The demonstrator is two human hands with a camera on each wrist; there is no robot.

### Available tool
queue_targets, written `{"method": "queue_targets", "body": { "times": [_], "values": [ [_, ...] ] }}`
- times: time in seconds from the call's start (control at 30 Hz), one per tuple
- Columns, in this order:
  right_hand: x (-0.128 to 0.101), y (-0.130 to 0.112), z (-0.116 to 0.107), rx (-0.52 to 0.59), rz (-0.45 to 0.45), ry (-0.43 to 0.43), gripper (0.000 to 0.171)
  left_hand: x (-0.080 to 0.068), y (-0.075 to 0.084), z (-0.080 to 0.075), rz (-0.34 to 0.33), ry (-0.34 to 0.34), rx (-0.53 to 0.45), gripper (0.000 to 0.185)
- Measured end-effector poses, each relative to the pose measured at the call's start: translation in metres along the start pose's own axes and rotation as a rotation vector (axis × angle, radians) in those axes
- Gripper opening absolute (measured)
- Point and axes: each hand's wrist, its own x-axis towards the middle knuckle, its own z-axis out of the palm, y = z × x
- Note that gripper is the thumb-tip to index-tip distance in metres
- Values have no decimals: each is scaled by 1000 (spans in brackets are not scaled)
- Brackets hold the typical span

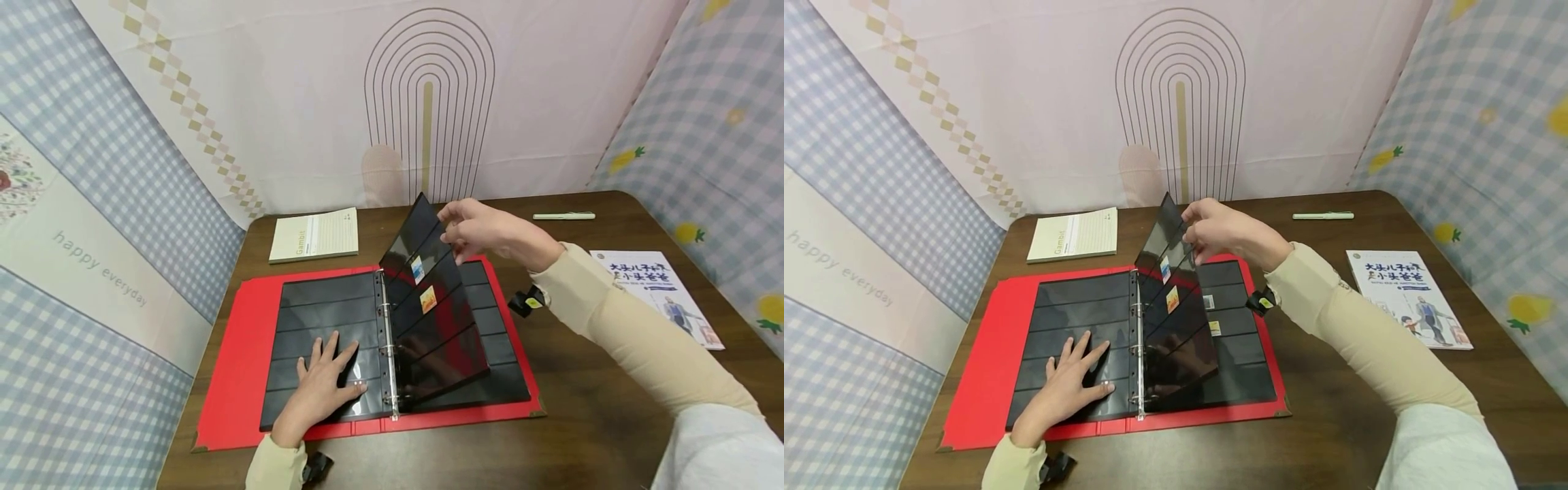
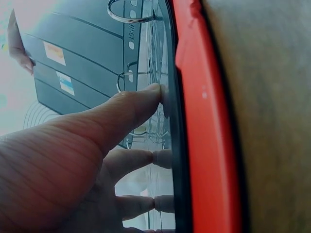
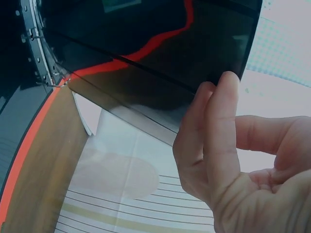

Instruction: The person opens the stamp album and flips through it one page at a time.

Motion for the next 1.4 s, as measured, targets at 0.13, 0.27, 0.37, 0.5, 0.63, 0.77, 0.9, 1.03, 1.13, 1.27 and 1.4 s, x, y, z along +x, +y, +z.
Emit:
{"method": "queue_targets", "body": {
  "times": [0.13, 0.27, 0.37, 0.5, 0.63, 0.77, 0.9, 1.03, 1.13, 1.27, 1.4],
  "values": [
    [3, -3, 2, 3, 7, 5, 46, -1, 0, 0, 1, 2, -4, 77],
    [6, -7, 5, 11, 9, 7, 46, -2, -1, 1, 12, 13, -6, 77],
    [9, -10, 8, 26, 3, 4, 47, -2, -1, 2, 19, 22, -3, 78],
    [12, -16, 14, 36, -6, 7, 53, -2, -2, 3, 16, 20, 3, 78],
    [14, -23, 19, 28, -19, 16, 58, -2, -1, 4, 11, 27, 9, 77],
    [17, -28, 23, 23, -29, 27, 60, 0, 2, 4, 3, 30, 20, 77],
    [18, -35, 26, 21, -38, 37, 60, 1, 4, 4, -9, 26, 23, 77],
    [22, -40, 29, 32, -42, 49, 54, 1, 4, 3, -13, 26, 28, 77],
    [25, -42, 30, 43, -49, 51, 53, 1, 3, 2, -11, 23, 33, 77],
    [26, -43, 31, 50, -58, 52, 54, 1, 3, 2, -4, 18, 27, 77],
    [27, -45, 34, 60, -67, 49, 50, 2, 3, 3, 3, 17, 15, 78]
  ]
}}
